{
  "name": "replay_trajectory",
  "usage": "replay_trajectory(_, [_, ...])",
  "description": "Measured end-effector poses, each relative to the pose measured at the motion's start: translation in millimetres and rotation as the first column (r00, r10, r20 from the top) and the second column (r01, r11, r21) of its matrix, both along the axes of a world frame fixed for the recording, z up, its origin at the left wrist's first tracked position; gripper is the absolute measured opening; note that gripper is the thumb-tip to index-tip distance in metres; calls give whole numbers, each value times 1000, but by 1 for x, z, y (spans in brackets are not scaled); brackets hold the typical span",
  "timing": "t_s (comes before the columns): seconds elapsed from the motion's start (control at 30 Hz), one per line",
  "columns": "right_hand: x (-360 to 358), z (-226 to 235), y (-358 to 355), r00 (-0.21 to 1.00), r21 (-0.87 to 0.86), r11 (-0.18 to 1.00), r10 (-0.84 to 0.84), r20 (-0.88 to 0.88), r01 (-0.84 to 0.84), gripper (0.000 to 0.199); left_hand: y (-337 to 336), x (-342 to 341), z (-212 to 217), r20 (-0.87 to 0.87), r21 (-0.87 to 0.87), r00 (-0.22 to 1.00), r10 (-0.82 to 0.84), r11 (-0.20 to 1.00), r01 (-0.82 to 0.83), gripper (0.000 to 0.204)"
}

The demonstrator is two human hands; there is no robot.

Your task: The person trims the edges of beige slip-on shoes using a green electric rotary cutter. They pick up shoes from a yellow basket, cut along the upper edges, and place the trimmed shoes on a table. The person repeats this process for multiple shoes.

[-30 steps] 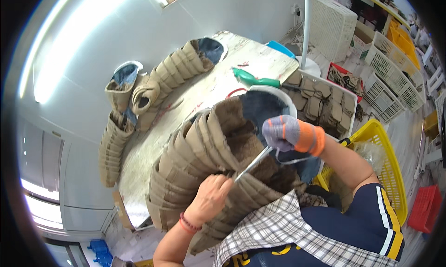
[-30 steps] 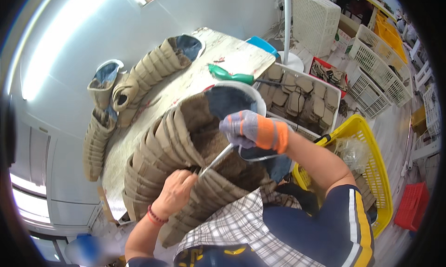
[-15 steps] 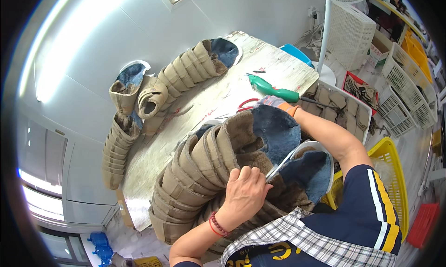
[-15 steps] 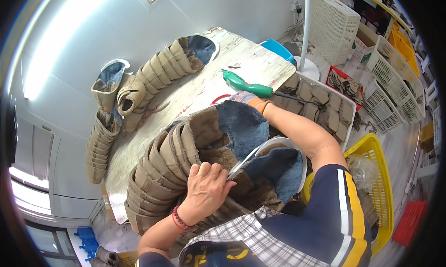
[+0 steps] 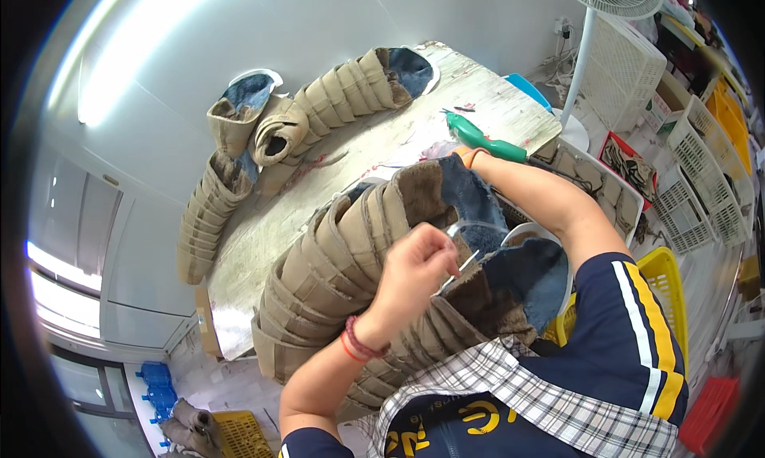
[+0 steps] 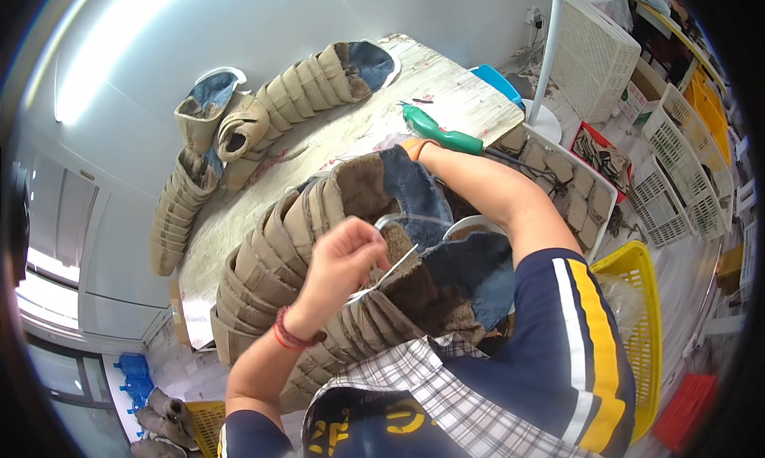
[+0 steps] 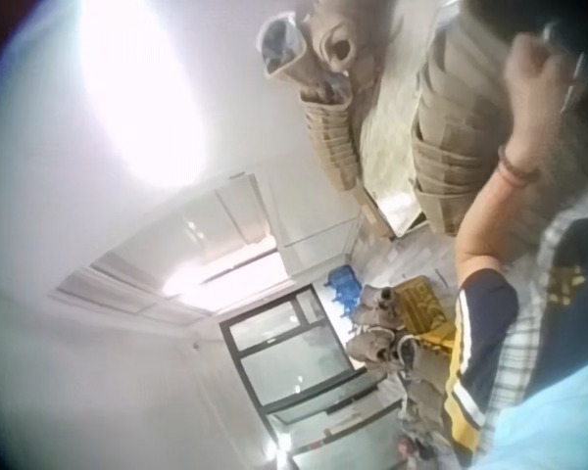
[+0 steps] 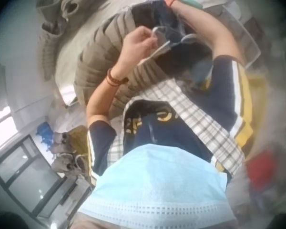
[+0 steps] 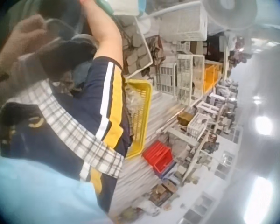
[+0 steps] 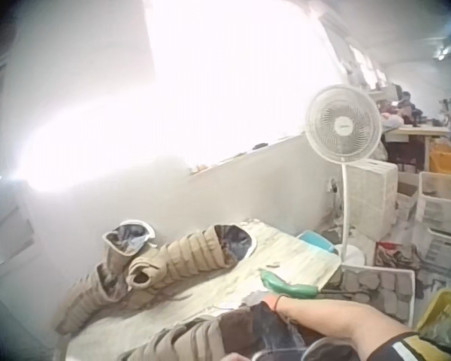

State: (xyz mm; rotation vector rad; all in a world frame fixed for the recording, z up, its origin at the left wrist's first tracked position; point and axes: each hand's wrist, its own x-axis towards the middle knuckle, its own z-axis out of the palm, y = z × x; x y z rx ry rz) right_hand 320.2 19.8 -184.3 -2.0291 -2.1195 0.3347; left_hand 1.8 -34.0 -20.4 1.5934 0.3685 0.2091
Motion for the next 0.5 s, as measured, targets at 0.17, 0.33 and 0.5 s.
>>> replay_trajectory(0.17, [0,26,-24,918,-107,917,-392,-55,385,34,46,3,34,35,-235,995,95,968,-85,10])
replay_trajectory(0.33, [19,77,-143,440,184,510,-442,-782,840,42,75,18,70,129,-260,991,35,965,-1,18])
replay_trajectory(0.5, [-120,136,-253,447,65,735,-337,-828,675,40,93,43,104,264,-107,964,23,994,5,21])
